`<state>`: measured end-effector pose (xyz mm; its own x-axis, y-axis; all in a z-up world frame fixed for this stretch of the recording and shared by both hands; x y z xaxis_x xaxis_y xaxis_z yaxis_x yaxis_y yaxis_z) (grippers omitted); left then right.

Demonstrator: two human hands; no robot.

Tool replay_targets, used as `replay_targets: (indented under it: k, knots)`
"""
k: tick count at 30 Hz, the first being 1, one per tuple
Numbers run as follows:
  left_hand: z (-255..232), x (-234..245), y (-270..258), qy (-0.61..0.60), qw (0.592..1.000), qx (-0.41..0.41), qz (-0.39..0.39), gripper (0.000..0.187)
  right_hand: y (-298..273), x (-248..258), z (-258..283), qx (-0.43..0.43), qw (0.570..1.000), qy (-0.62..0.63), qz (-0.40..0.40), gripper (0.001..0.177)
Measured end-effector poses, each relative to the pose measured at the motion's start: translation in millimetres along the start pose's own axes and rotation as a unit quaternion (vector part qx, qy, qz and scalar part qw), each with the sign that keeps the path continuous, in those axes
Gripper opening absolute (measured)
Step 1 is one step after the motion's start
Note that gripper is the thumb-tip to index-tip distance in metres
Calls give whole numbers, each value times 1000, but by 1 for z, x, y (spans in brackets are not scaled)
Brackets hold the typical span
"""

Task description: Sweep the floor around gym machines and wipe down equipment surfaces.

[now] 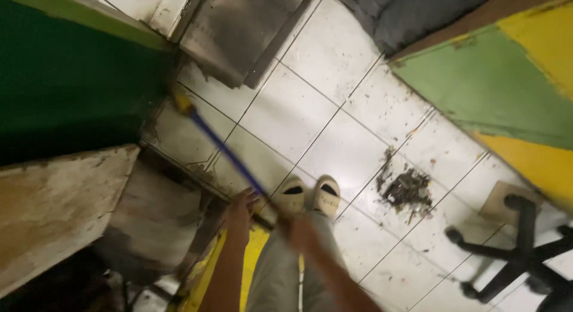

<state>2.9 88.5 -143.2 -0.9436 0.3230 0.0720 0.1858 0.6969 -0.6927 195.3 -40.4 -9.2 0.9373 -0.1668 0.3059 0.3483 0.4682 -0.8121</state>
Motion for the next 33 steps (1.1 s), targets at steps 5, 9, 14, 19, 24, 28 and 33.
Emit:
replay_targets:
  k: [5, 9, 14, 19, 24, 28, 33]
  knots:
    - [-54, -12, -15, 83, 996, -21, 23, 45, 22, 106, -64, -96, 990, -42, -90, 33]
    - [-65, -23, -19, 102, 992, -60, 46, 44, -12, 134, -133, -120, 970, -73, -197, 41]
    - [-30, -31, -10, 116, 990, -54, 60, 43, -68, 130, -15, -88, 989, -18, -118, 65]
    - [-25, -36, -17, 125, 986, -75, 87, 40, 43, 100, -61, -36, 987, 19, -156, 29]
    - [-15, -44, -4, 103, 973, -156, 134, 35, 21, 155, -113, -112, 965, -32, -234, 61]
    - [-19, -42, 3, 121, 968, -169, 141, 35, -40, 153, -73, -136, 962, -75, -225, 62]
    - [-29, -39, -5, 176, 966, -121, 149, 38, 35, 160, 7, -33, 976, 17, -214, 64]
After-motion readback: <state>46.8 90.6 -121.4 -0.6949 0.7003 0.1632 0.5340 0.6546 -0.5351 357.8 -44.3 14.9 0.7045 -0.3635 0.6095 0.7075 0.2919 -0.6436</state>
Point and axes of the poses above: each hand's wrist, its own y-axis towards the middle knuckle, its own x-axis out of the back of the hand, z = x × y, the point moved 6 cm from there along y, towards the middle knuckle, and after that the axes turned 13 degrees about -x, right-handed, at the moved point
